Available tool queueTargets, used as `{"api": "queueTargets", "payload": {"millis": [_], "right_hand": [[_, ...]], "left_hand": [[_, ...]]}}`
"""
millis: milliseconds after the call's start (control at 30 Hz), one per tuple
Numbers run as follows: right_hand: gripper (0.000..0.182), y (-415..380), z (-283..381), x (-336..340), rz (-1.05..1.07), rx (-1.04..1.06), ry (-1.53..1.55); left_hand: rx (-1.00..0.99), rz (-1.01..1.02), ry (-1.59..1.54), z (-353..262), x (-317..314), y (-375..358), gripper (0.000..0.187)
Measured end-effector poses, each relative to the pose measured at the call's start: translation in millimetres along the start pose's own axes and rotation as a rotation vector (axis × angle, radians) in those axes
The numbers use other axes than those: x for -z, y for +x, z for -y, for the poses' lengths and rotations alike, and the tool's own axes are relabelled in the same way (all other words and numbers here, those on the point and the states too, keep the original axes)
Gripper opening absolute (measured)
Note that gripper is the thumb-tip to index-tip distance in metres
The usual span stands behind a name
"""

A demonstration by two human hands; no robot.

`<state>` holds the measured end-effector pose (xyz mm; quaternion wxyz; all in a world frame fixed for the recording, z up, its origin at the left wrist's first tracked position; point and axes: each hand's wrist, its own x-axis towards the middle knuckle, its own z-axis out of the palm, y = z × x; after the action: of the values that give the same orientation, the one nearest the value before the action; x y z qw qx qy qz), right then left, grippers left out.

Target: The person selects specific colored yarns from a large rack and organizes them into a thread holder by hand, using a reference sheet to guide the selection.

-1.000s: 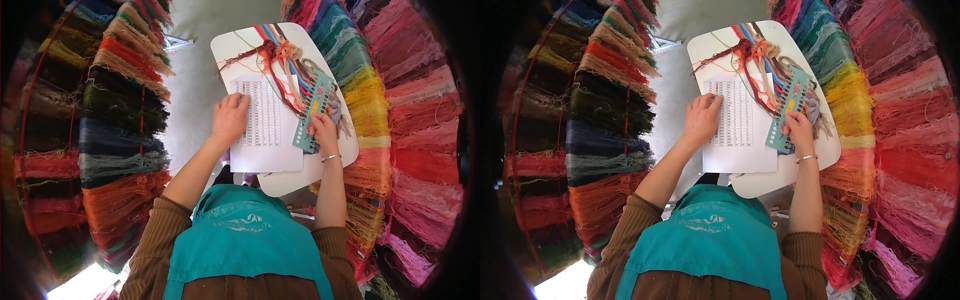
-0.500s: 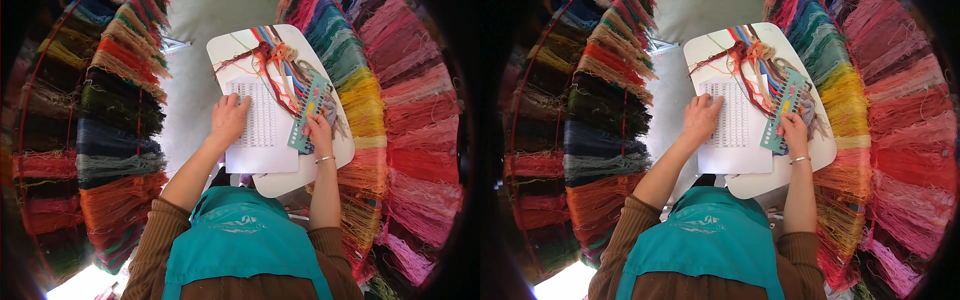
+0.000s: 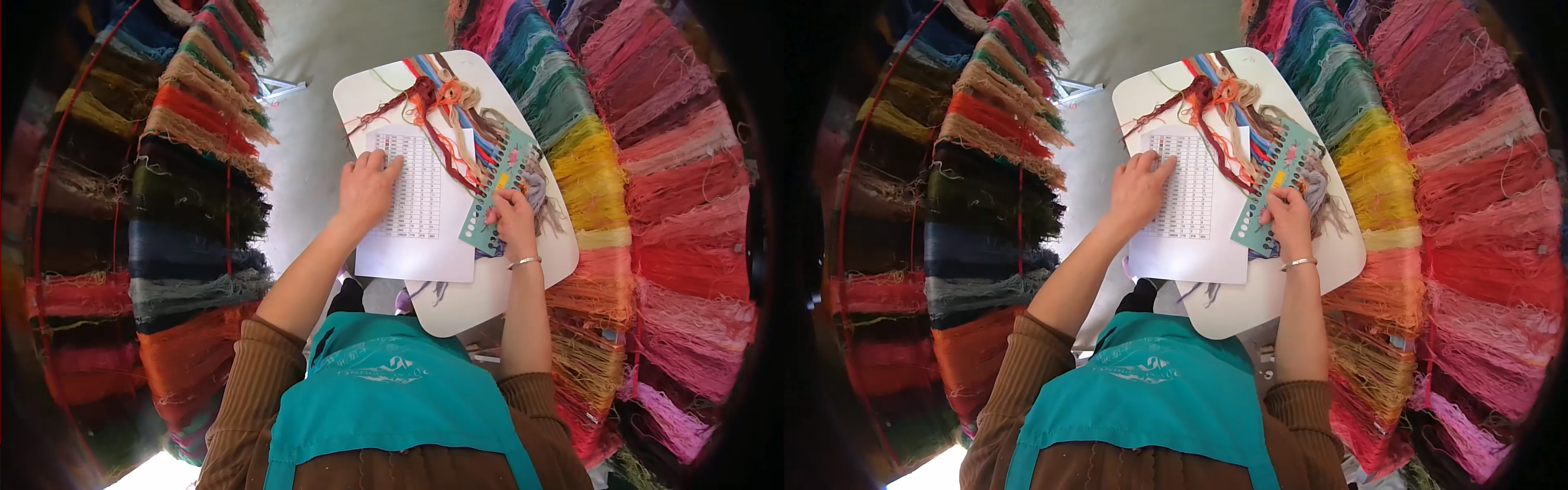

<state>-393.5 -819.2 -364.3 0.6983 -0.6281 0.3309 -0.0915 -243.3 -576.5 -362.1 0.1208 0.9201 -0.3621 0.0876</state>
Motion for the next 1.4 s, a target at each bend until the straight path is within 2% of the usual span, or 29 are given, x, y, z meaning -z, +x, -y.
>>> {"api": "queueTargets", "payload": {"millis": [300,400,500,600,667,733,800,833,900,933,1033,1067,1133,1167,1200,1233,1267,1333,1367,1400], "right_hand": [[0.020,21,13,-31,-0.100,-0.071,0.128],[0.022,25,17,-52,-0.229,-0.041,0.214],[0.023,28,19,-69,-0.301,-0.041,0.228],[0.023,33,11,-75,-0.404,-0.034,0.127],[0.022,40,2,-73,-0.482,-0.033,0.072],[0.019,44,-6,-67,-0.517,0.003,-0.034],[0.016,42,1,-72,-0.536,-0.022,-0.061],[0.014,43,0,-72,-0.553,-0.017,-0.094],[0.012,49,-10,-68,-0.591,0.007,-0.161],[0.011,53,-16,-65,-0.607,0.027,-0.199],[0.011,56,-27,-69,-0.685,0.161,-0.453],[0.011,55,-23,-68,-0.690,0.094,-0.523],[0.011,54,-22,-67,-0.729,0.324,-0.668],[0.013,51,0,-90,-0.773,0.291,-0.654],[0.013,52,19,-114,-0.735,0.413,-0.602],[0.014,55,39,-142,-0.695,0.529,-0.547],[0.014,59,65,-176,-0.623,0.459,-0.435],[0.014,91,85,-228,-0.480,0.475,-0.434],[0.012,118,78,-247,-0.350,0.457,-0.338],[0.009,133,90,-294,-0.260,0.637,-0.390]], "left_hand": [[-0.111,0.052,-0.066,45,-7,60,0.046],[-0.232,-0.105,-0.083,73,-14,80,0.040],[-0.285,-0.102,-0.128,91,-26,94,0.037],[-0.269,0.120,-0.075,91,-12,106,0.043],[-0.325,0.034,-0.120,101,-24,107,0.044],[-0.292,0.220,-0.255,108,-10,112,0.045],[-0.347,-0.073,-0.438,127,-13,107,0.047],[-0.336,-0.082,-0.423,146,0,110,0.047],[-0.321,0.083,-0.504,182,33,112,0.049],[-0.291,-0.012,-0.430,205,24,112,0.048],[-0.155,0.009,-0.267,296,36,117,0.043],[-0.110,0.023,-0.211,332,40,120,0.042],[0.013,0.115,-0.028,391,97,126,0.041],[0.006,-0.060,0.123,427,103,123,0.038],[0.018,-0.217,0.206,464,106,125,0.033],[0.087,-0.231,0.111,490,131,125,0.034],[0.161,-0.306,0.100,520,142,123,0.036],[0.356,-0.282,0.049,571,167,116,0.041],[0.513,-0.281,-0.126,583,180,112,0.043],[0.672,-0.279,-0.303,591,191,107,0.046]]}}
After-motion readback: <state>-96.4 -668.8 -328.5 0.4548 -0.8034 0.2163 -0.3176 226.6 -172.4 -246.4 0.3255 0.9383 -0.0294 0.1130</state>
